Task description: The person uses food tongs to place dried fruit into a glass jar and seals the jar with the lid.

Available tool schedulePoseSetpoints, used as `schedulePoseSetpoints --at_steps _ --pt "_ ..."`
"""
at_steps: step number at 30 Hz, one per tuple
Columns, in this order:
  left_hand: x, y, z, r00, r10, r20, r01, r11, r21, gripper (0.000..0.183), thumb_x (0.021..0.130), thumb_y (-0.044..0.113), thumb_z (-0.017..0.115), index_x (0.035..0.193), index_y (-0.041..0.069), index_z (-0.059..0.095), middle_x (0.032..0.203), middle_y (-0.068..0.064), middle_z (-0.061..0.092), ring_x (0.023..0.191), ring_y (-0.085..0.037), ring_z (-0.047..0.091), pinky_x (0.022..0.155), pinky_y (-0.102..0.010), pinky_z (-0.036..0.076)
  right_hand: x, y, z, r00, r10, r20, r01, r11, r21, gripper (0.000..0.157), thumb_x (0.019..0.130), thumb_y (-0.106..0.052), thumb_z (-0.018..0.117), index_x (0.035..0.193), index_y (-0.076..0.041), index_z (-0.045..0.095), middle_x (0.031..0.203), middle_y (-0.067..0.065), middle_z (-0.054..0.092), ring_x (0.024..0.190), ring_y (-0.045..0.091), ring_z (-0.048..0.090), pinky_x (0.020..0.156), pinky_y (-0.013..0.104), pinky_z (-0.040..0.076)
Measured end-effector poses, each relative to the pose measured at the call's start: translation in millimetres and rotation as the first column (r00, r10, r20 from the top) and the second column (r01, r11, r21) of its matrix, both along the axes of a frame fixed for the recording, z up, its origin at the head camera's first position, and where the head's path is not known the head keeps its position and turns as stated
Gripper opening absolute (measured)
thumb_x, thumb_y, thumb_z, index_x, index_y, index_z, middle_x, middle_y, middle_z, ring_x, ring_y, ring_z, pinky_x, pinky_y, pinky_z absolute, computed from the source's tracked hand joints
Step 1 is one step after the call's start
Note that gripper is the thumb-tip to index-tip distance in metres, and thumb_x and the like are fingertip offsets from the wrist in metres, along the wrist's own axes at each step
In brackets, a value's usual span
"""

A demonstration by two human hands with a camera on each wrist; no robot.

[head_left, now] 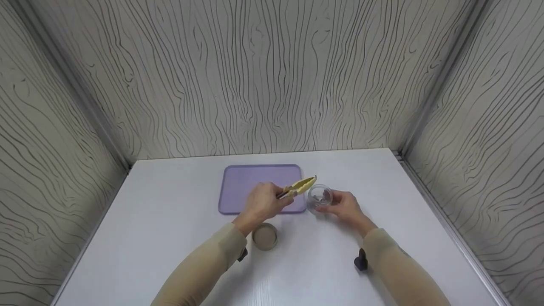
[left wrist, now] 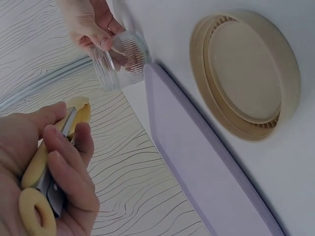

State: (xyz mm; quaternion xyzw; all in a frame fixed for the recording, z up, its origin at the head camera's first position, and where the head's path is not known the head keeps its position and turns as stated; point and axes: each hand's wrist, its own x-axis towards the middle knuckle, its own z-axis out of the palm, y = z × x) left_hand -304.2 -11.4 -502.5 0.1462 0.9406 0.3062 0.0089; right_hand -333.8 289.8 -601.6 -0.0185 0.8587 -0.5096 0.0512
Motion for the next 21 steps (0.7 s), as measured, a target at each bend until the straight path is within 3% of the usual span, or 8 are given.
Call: schedulePoseSetpoints --at_steps 6,13,21 --pt "6.9 1.6 1.5 1.000 -0.022 0.020 0.022 1.000 0.011 0.038 0.101 0.045 0.084 0.126 0.017 0.087 0.092 0.003 0.083 0.067 -0.008 0.055 0.057 -0.024 0.042 1.5 -0.1 -0.3 1.000 0.008 -0.002 -0.008 1.000 -0.010 0.079 0.087 -0.031 0.099 0.155 -0.008 0.066 0.156 0.013 0.071 0.153 0.040 0.061 0.133 0.061 0.040" --pt "9.7 3.1 0.1 0.998 -0.046 0.033 0.046 0.999 -0.001 0.037 0.099 0.043 0.085 0.123 0.015 0.088 0.086 0.004 0.081 0.066 -0.008 0.056 0.057 -0.024 0.043 2.1 -0.9 0.5 1.000 0.001 0.008 0.000 0.999 -0.033 0.075 0.087 -0.027 0.099 0.153 -0.011 0.068 0.155 0.011 0.072 0.154 0.039 0.060 0.135 0.060 0.036" --pt "11.1 5.8 -1.8 0.997 -0.034 0.064 0.037 0.999 -0.037 0.037 0.099 0.046 0.085 0.123 0.018 0.088 0.100 0.004 0.087 0.075 -0.009 0.063 0.064 -0.025 0.050 3.2 -2.9 1.3 0.999 -0.020 0.037 0.021 1.000 -0.021 0.074 0.087 -0.032 0.099 0.153 -0.017 0.069 0.156 0.007 0.072 0.157 0.037 0.057 0.136 0.062 0.033"
